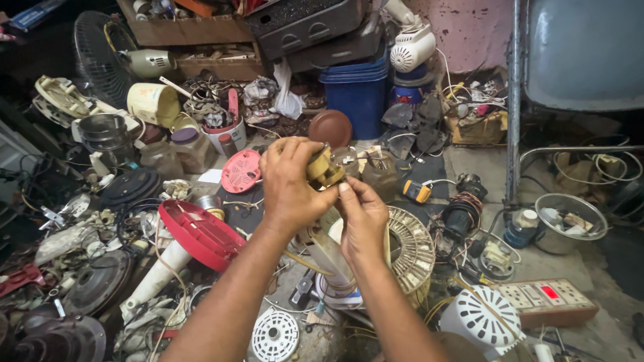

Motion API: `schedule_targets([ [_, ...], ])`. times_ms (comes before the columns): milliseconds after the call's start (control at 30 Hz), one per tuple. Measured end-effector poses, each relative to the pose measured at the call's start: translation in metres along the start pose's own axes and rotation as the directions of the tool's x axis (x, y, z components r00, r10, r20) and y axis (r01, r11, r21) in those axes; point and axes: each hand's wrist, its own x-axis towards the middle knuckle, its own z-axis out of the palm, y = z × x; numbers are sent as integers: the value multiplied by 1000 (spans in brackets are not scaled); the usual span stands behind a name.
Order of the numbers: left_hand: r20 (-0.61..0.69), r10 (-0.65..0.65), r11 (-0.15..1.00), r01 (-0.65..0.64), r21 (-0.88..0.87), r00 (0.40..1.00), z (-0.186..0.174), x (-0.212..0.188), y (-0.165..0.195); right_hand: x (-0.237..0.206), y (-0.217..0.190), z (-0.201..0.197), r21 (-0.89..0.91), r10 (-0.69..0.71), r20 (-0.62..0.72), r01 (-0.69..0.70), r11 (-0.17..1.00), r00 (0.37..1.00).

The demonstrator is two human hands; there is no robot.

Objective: The person sits on the floor of a cluttered repair workshop and repairs an electric fan motor. They disassemble the motor housing, handle and reconnect colored wires and a capacitor, and use a multimeter to test the motor while working with parts spread on the floor.

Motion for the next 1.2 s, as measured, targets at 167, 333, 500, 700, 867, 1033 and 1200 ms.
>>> schedule_targets([
  [167,-11,15,1000,-14,11,1000,-1,4,2,3,-15,11,6,8,12,-8,1000,1000],
  [333,16,55,998,-55,-14,998,4,4,-4,4,-29,7,-418,-154,77,172,892,985],
  [500,10,105,994,-105,15,994,23,5,-8,13,-44,20,-499,-196,136,238,833,971],
  [700,4,159,987,-159,1,987,125,-2,-170,97,71,27,-169,-148,141,171,971,979],
  [867,-17,283,959,-284,-15,959,136,-3,-210,113,107,-8,-84,-148,162,163,983,976],
  [1033,29,354,932,-355,75,935,129,5,-243,134,144,-13,-145,-201,136,220,965,970],
  [1200,55,395,918,-393,-50,917,130,-2,-260,148,177,-30,-101,-193,184,214,972,964],
])
